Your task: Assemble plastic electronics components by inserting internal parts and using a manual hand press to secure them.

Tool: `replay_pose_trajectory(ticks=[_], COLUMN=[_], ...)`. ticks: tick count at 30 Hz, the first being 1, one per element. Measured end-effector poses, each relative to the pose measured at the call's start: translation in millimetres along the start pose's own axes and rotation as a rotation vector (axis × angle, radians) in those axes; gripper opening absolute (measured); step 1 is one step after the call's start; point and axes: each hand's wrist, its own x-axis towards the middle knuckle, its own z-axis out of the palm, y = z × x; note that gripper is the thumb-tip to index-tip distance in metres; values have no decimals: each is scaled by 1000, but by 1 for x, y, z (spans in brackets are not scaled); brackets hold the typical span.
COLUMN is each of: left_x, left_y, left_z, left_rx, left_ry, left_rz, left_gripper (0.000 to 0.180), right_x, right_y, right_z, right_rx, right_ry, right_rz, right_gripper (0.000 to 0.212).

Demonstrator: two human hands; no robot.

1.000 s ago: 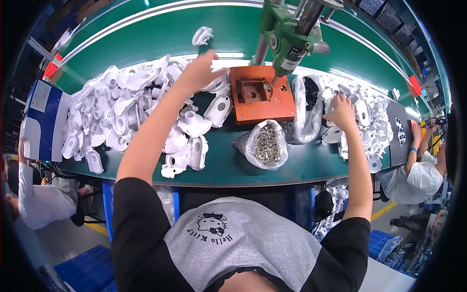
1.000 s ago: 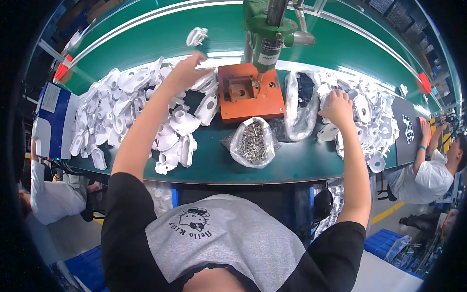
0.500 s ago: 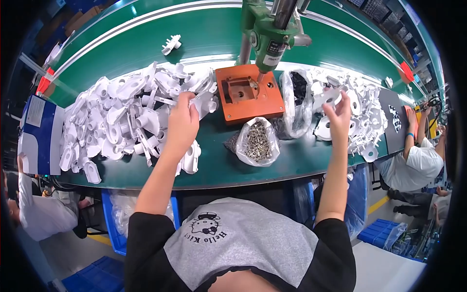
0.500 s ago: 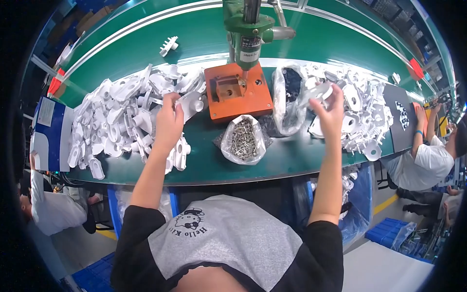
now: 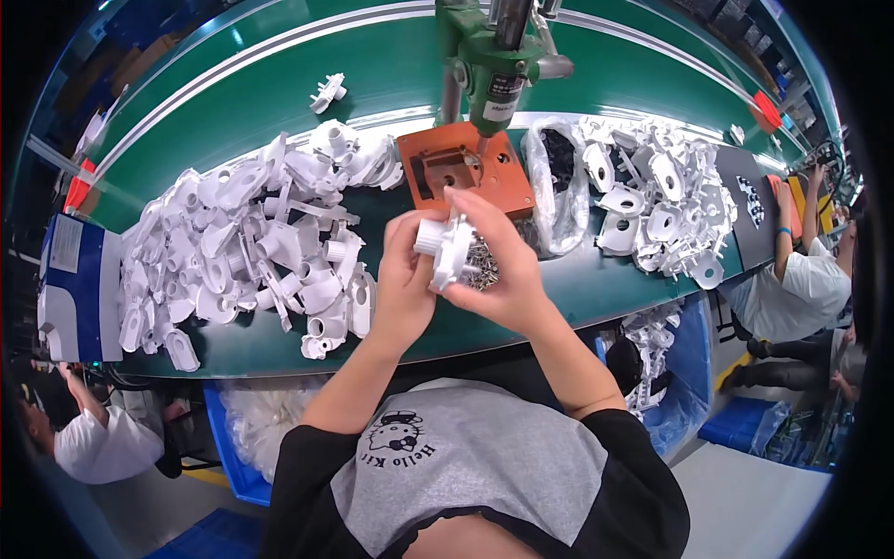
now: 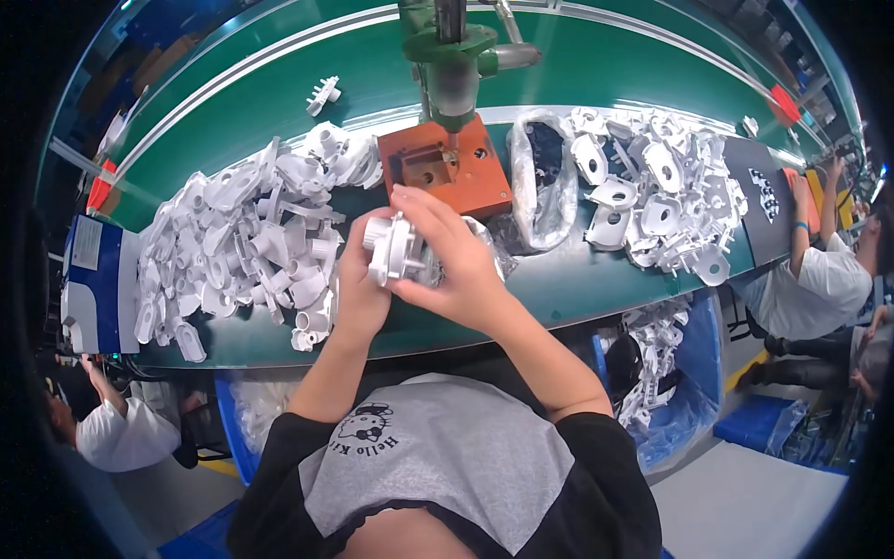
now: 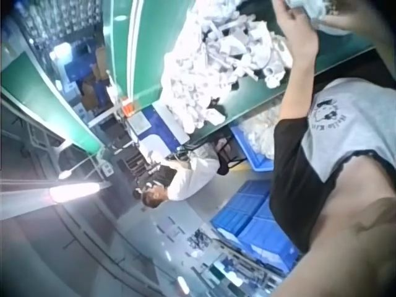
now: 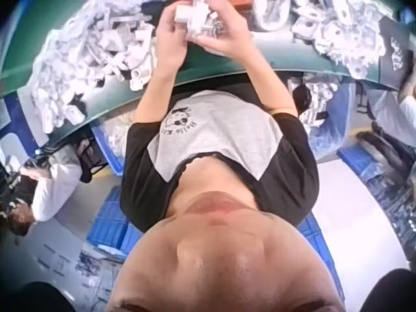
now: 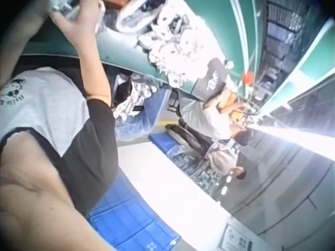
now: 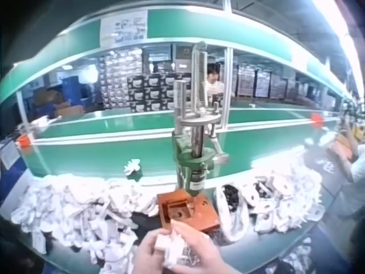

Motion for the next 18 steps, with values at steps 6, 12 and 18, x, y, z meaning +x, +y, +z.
replay_pose_trajectory(ticks=[6,12,18], left_x=[-14,-27,3], left_y=[2,5,-7], left_z=[-10,11,-2], left_rx=[109,-240,229], left_ry=[-144,-118,57], left_rz=[-118,18,130], left_gripper=[23,71,21], right_x=[-20,-16,-16], right_y=[0,18,21], right_z=[8,15,1], right_rx=[148,335,371], right_ry=[-51,121,83], right_rz=[241,385,336], right_gripper=[84,84,87])
